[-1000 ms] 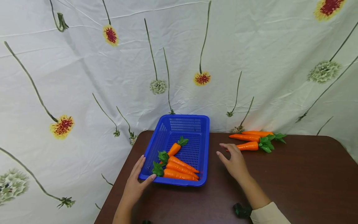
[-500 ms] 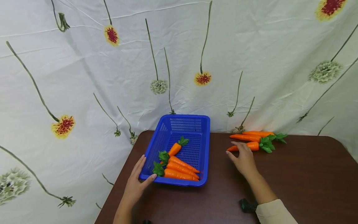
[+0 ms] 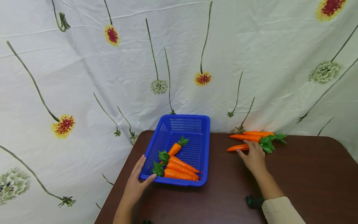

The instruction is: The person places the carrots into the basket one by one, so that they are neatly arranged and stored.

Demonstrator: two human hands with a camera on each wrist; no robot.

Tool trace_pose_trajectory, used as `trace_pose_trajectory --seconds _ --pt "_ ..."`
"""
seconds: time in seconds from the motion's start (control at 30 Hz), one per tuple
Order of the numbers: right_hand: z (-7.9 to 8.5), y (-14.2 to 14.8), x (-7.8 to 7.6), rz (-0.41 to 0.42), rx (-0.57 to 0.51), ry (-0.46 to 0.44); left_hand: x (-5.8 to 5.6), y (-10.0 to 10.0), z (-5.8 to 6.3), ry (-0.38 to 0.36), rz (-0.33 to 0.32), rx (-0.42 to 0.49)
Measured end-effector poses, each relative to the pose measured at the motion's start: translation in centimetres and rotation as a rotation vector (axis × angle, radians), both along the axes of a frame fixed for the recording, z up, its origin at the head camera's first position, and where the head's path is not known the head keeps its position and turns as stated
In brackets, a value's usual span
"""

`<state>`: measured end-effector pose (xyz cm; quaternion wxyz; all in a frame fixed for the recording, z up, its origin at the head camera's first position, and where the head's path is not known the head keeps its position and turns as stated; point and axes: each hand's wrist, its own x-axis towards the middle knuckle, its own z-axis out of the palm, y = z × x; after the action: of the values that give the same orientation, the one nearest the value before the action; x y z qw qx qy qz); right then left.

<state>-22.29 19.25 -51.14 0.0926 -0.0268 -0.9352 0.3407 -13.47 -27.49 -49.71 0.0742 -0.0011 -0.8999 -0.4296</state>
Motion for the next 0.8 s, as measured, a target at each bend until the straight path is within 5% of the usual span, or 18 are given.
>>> trace_pose_trajectory --seconds 0.8 --pt "-0.6 3.2 0.1 -0.021 0.133 -0.007 0.0 0.0 -0.1 0.008 -0.003 -0.009"
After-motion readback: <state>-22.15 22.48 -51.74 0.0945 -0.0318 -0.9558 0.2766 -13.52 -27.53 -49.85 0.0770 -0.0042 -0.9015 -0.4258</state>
